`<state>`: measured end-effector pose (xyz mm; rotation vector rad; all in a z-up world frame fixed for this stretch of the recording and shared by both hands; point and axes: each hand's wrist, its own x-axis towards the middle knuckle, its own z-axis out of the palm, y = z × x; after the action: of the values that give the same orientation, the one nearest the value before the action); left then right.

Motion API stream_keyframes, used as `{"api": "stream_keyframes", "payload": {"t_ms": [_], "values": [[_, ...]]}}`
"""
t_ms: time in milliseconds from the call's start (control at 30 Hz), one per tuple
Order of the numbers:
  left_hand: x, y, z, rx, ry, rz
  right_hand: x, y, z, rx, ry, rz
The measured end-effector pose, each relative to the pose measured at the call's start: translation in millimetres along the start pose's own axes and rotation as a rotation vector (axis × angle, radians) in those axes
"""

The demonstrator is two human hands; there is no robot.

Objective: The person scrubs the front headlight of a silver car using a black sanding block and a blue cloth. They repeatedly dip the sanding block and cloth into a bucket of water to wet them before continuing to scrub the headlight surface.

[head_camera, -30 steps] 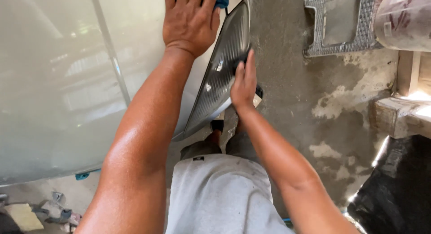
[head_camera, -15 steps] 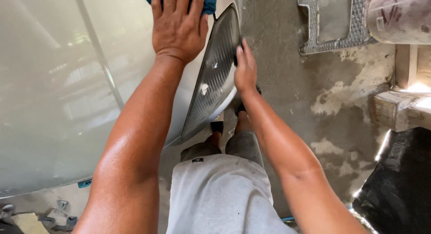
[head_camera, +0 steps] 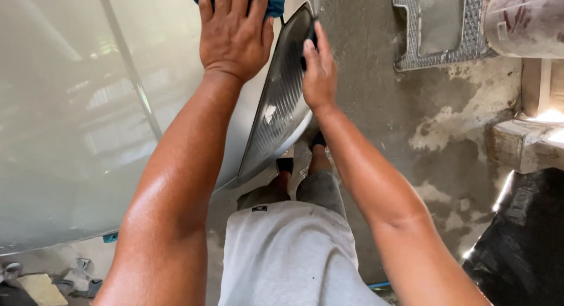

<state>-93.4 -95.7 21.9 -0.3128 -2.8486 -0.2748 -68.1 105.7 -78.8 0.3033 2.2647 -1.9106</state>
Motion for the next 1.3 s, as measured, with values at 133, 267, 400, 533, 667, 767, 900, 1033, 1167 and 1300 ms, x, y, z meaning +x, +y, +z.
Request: {"api": "stream_keyframes", "payload": {"t_ms": [133,267,400,533,667,767,900,1033,1167,1300], "values": [[0.7,0.8,-2.5,-0.002,0.020,0.018,-19.3,45.8,-14.4,-0.059,-0.101,-0.178],[-8.3,3.3,3.3,0.019,0.023,0.017,-33.2,110.4,-18.6,0.148,-0.032,0.324],[0.2,1.6,-2.5,0.030,0.017,0.012,-10.4,9.7,7.4,0.045,-0.020,0.076],[-3.9,4.2,-1.9,-0.008,-0.059,-0.013,-41.4,4.7,3.2,-0.191,-0.099,-0.209],[-5.1,2.1,0.5,0.005,-0.025,-0.006,-96.3,40.8,5.8,-0.280,-0.002,-0.176],[-3.6,2.0,-0.5,0.016,-0.003,0.007,-92.6,29.6,13.2,-0.340,0.023,-0.236],[2.9,3.4,-4.7,0.007,-0.057,-0.020,-24.8,-5.5,23.1,-0.424,0.000,-0.387],[0.2,3.4,-5.3,-0.008,-0.078,-0.030,-36.7,-19.3,13.4,-0.536,-0.055,-0.473],[-8.2,-1.0,8.7,0.044,0.020,0.008,-113.2,2.9,-1.2,-0.625,-0.184,-0.578],[-6.4,0.2,9.3,0.093,0.063,0.036,-83.2,-5.4,5.2,-0.705,-0.185,-0.559]]}}
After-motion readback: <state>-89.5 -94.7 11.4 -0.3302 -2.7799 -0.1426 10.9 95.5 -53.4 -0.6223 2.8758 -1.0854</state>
